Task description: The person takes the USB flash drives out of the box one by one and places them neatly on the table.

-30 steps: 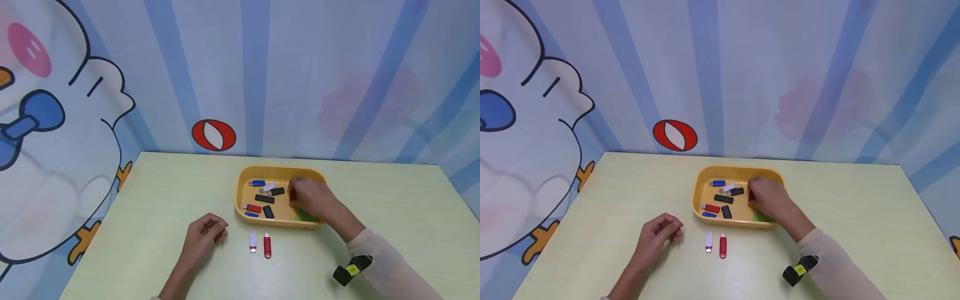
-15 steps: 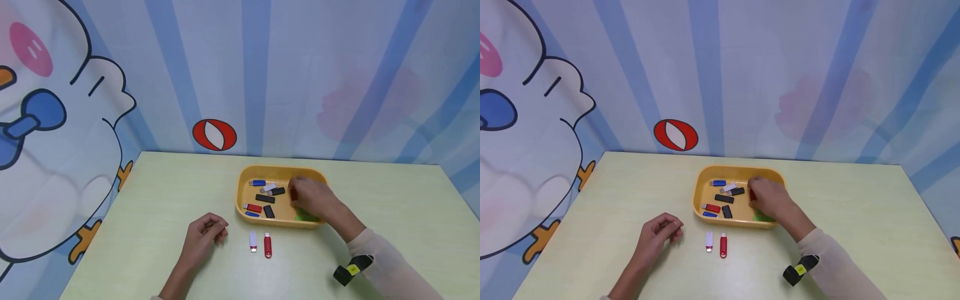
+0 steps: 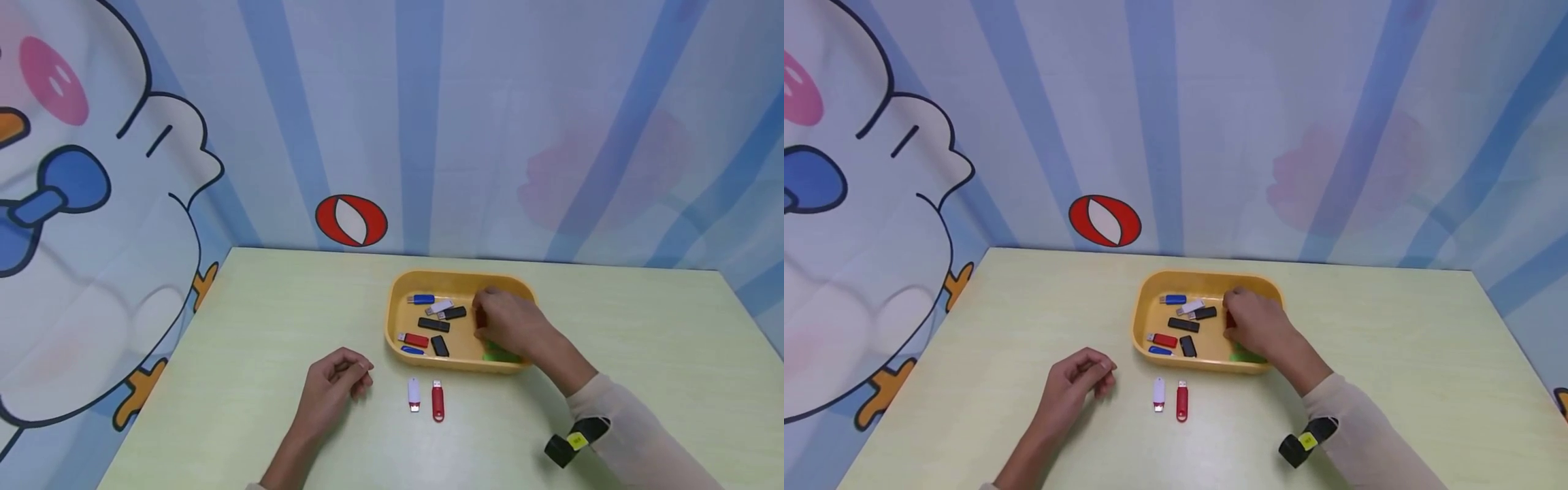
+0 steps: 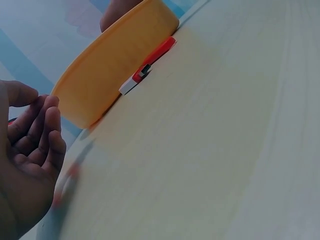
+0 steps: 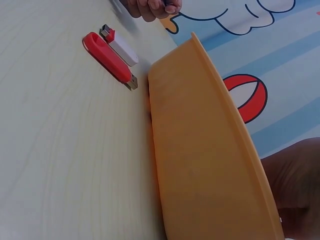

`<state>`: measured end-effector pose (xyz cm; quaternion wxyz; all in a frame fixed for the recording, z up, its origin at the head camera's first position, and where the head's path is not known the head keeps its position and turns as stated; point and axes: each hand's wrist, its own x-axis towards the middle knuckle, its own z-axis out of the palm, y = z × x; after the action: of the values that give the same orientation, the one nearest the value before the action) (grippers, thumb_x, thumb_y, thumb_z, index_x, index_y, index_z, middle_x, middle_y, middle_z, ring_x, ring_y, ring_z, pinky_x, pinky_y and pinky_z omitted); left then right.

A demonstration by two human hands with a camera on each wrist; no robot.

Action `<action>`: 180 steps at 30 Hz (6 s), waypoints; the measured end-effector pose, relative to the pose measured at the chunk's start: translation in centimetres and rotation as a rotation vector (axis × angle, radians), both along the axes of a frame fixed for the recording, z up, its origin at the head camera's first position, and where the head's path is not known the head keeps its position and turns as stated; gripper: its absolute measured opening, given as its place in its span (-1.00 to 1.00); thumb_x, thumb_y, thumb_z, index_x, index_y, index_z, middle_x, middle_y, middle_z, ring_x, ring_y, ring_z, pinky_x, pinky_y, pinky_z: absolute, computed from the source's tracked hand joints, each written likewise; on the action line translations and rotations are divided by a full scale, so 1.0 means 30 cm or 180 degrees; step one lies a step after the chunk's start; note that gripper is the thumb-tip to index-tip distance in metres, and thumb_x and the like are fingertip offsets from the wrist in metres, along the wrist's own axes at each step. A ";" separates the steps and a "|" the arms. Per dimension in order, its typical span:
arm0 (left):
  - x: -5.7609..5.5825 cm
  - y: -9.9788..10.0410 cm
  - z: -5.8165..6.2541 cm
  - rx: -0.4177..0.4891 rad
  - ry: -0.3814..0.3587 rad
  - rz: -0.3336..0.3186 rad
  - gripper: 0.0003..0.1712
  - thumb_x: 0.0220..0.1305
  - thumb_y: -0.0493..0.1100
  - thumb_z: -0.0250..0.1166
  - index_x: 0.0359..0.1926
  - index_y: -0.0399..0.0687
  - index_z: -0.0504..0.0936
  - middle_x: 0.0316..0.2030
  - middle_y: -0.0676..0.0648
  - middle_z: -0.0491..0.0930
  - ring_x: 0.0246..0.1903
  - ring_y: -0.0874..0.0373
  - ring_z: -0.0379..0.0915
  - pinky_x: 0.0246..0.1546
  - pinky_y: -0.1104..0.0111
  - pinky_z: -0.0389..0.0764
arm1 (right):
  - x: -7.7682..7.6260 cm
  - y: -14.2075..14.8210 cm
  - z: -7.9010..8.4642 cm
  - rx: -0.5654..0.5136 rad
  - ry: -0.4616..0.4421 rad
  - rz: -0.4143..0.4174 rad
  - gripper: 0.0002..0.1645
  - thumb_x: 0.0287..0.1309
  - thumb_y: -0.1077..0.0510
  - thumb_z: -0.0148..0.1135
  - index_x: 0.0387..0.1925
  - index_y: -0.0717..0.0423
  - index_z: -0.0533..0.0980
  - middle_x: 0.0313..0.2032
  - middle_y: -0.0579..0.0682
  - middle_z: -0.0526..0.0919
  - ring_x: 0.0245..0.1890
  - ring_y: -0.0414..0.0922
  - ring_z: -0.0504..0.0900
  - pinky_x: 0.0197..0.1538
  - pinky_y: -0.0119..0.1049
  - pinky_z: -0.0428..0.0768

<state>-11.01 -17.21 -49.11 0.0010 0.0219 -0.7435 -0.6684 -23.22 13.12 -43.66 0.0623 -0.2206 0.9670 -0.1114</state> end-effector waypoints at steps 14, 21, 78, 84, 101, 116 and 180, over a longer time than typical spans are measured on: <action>-0.002 0.006 0.000 0.0016 -0.0007 -0.0016 -0.89 0.48 -0.32 0.28 -0.21 -0.26 0.71 -0.43 -0.17 0.70 -0.49 0.16 0.55 -0.41 0.41 0.63 | -0.007 0.020 -0.002 -0.0047 -0.0130 -0.0021 -0.60 0.12 0.10 0.64 -0.10 0.14 0.64 -0.24 0.00 0.60 -0.28 -0.09 0.52 -0.17 -0.22 0.66; 0.001 0.004 -0.002 0.0022 0.0018 -0.0029 -0.89 0.48 -0.31 0.28 -0.21 -0.28 0.70 -0.43 -0.18 0.70 -0.50 0.17 0.55 -0.41 0.41 0.63 | 0.001 0.017 0.003 -0.0067 -0.0057 0.0025 -0.64 0.13 0.11 0.63 -0.15 0.15 0.63 -0.25 0.01 0.60 -0.31 -0.10 0.53 -0.20 -0.24 0.64; -0.005 0.018 -0.005 0.0032 -0.0059 -0.0010 -0.89 0.48 -0.31 0.28 -0.21 -0.24 0.71 -0.44 -0.13 0.70 -0.49 0.17 0.54 -0.39 0.42 0.63 | 0.260 0.006 0.149 -0.0534 0.0302 0.0407 -0.49 0.18 0.16 0.60 0.12 0.26 0.66 0.06 0.09 0.66 0.03 -0.03 0.64 0.01 -0.18 0.76; 0.000 0.017 -0.005 0.0038 -0.0058 -0.0029 -0.89 0.49 -0.31 0.27 -0.20 -0.24 0.71 -0.43 -0.13 0.71 -0.50 0.17 0.54 -0.40 0.42 0.63 | 0.308 -0.003 0.158 -0.0573 0.0307 0.0385 -0.45 0.16 0.17 0.61 0.15 0.23 0.65 0.11 0.08 0.65 0.05 -0.05 0.66 -0.01 -0.23 0.77; -0.002 0.014 0.005 0.0065 -0.0010 -0.0005 -0.89 0.47 -0.33 0.28 -0.22 -0.28 0.71 -0.44 -0.20 0.70 -0.49 0.16 0.55 -0.41 0.42 0.62 | 0.403 -0.018 0.114 -0.0466 0.0242 0.0299 -0.39 0.05 0.10 0.69 0.13 0.17 0.68 0.08 -0.02 0.65 0.04 -0.15 0.60 0.09 -0.24 0.75; -0.002 0.016 0.004 0.0053 -0.0069 -0.0007 -0.89 0.47 -0.33 0.28 -0.21 -0.30 0.71 -0.43 -0.21 0.70 -0.49 0.17 0.55 -0.40 0.42 0.63 | 0.427 -0.035 0.063 -0.0481 0.0044 0.0200 -0.39 0.04 0.07 0.70 0.14 0.10 0.70 0.09 -0.08 0.64 0.04 -0.18 0.59 0.13 -0.23 0.74; -0.004 0.018 -0.007 0.0005 -0.0009 -0.0056 -0.88 0.48 -0.33 0.27 -0.20 -0.32 0.70 -0.43 -0.19 0.70 -0.49 0.18 0.55 -0.40 0.42 0.63 | 0.395 -0.024 -0.025 -0.0544 0.0060 0.0486 -0.36 0.00 0.00 0.72 0.12 0.05 0.69 0.02 -0.12 0.71 -0.02 -0.20 0.62 0.12 -0.21 0.74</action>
<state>-11.11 -16.67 -49.33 -0.0059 0.0163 -0.7432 -0.6689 -11.38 12.39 -44.41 0.0425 -0.2992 0.9349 -0.1864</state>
